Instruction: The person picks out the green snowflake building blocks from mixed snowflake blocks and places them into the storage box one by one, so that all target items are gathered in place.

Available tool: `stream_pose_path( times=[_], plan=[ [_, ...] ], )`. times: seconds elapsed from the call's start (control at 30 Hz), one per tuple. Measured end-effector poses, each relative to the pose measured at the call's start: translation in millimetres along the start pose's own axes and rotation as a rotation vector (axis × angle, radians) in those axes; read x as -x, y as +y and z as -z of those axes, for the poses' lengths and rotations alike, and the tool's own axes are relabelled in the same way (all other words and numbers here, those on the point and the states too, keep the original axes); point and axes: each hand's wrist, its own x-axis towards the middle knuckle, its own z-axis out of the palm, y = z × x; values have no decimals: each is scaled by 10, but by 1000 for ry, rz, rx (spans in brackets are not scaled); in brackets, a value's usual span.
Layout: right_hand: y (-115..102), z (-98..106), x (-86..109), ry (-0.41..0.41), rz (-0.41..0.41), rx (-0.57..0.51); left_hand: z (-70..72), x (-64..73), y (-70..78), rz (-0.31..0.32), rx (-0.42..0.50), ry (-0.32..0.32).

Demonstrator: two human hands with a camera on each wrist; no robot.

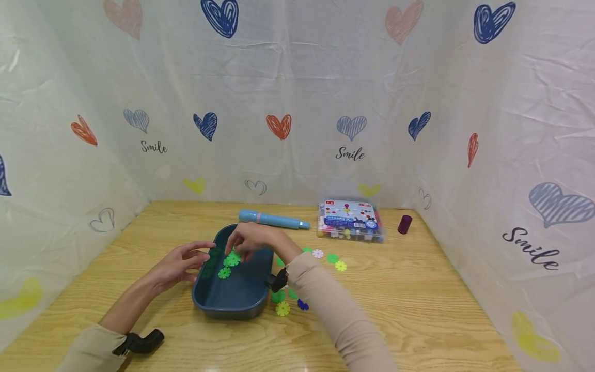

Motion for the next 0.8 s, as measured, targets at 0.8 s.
stream_pose_path(
  times=[0.8],
  plan=[
    [39, -179, -390, -158, -89, -138, 5, -6, 7, 8, 11, -12]
  ],
)
